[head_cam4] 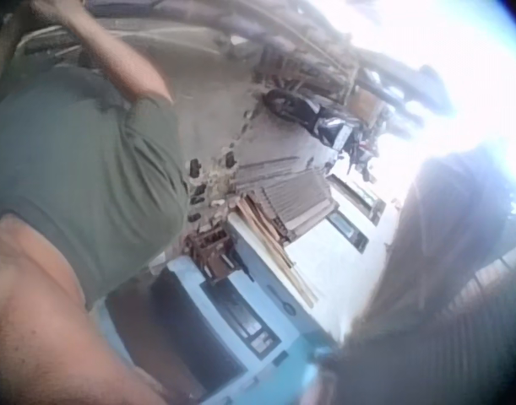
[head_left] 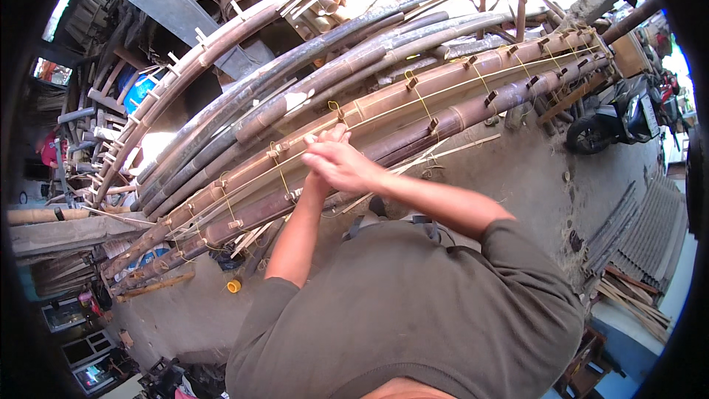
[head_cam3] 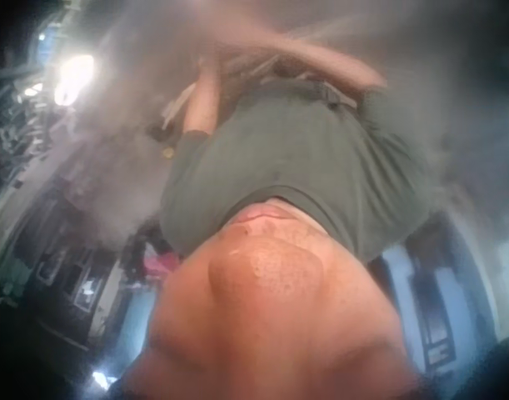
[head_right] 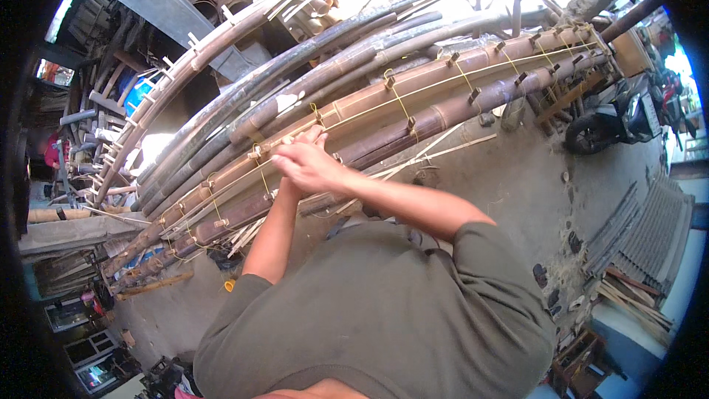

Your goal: The person ties thin bamboo strips to a horizontal rack of larger bamboo poles using yellow string. They repeatedly wrap the string around the poles and secure it with knots, moving along the rack to tie multiple sections.

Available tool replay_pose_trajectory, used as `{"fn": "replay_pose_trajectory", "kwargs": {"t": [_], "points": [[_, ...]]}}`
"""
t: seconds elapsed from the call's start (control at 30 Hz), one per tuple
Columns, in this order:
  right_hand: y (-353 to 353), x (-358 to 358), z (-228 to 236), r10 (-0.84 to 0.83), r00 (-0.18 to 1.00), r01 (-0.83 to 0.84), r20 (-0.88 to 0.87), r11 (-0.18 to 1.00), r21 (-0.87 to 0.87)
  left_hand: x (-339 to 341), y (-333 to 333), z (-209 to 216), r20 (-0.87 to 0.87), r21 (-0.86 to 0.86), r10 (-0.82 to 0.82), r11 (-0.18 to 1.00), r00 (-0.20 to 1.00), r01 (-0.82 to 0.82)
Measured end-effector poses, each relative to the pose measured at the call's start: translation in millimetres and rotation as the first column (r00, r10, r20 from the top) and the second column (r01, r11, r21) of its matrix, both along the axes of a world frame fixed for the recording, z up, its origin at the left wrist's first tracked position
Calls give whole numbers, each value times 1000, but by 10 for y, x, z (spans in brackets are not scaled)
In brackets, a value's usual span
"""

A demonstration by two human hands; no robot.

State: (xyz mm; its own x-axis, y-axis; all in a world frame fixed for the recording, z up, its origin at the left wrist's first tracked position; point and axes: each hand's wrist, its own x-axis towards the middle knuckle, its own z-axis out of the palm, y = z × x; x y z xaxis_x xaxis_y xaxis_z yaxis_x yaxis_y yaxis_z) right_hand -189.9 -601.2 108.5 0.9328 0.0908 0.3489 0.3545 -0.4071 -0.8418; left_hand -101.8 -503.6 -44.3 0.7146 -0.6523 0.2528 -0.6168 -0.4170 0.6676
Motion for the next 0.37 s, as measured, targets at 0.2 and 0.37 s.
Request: {"fn": "replay_pose_trajectory", "kwargs": {"t": [0.2,0.37], "points": [[-836,994,-580,-407,902,215,-144,712,-669,-4,-219,741,-203,397,35,917,979,49],[-697,936,-477,186,896,-24,-403,927,374,15,-120,680,-253,454,152,891,956,-21]]}}
